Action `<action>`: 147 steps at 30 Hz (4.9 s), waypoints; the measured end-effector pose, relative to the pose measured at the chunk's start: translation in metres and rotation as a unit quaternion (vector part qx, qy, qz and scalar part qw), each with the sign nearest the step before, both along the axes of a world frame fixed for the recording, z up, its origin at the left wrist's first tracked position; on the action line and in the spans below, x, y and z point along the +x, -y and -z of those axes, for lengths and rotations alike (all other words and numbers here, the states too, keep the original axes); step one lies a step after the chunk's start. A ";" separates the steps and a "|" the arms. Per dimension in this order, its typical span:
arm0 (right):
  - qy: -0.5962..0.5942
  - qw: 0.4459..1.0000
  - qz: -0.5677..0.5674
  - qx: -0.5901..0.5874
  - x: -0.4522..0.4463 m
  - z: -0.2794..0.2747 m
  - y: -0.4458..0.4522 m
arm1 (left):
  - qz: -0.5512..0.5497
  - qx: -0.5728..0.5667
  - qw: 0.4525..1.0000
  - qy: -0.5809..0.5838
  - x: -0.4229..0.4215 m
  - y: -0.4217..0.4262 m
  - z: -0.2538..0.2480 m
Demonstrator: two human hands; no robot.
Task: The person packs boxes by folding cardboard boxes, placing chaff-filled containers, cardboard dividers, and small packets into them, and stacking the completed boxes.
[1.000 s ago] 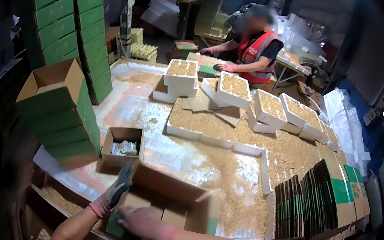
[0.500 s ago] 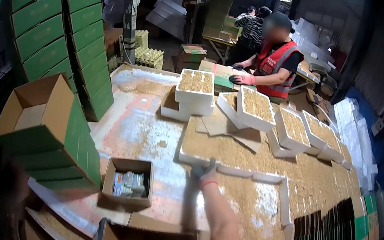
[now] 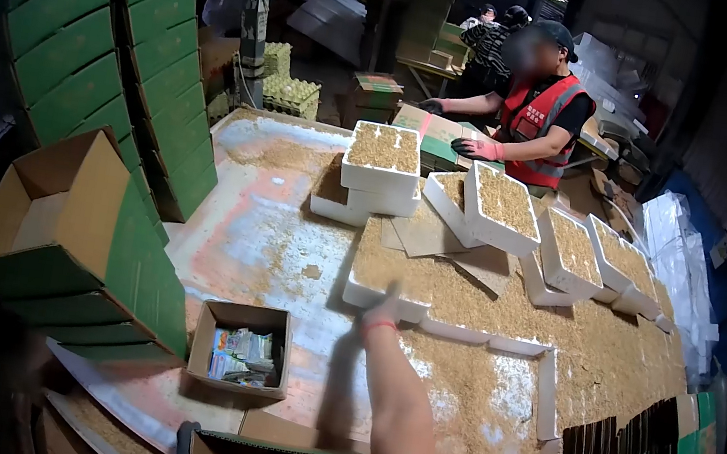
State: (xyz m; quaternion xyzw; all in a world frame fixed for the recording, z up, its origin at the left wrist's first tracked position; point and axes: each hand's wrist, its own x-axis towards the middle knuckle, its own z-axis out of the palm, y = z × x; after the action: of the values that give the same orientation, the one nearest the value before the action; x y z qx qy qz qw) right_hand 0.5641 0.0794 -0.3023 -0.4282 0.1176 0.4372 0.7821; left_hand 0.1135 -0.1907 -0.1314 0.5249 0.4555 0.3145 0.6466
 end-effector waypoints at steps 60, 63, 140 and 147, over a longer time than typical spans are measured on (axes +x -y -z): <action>0.830 0.197 -0.335 -0.400 0.179 -0.072 -0.037 | -0.007 0.304 0.909 -0.285 0.100 -0.039 -0.019; 0.829 0.140 -0.392 -0.374 0.177 -0.105 0.011 | -0.026 0.322 0.899 -0.294 0.098 -0.041 -0.019; 0.893 0.377 -0.240 0.052 -0.015 -0.193 0.389 | 0.029 0.017 0.999 -0.026 -0.029 -0.014 0.066; 0.875 0.425 -0.223 -0.068 -0.092 -0.106 0.368 | 0.064 0.227 0.884 -0.404 0.070 0.019 0.064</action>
State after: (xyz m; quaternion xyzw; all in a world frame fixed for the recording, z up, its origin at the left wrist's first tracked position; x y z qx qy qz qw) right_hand 0.4725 -0.2885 -0.1966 -0.6437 -0.7001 -0.0225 0.3082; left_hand 0.1836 -0.2098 -0.1951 0.7667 0.5592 0.1278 0.2884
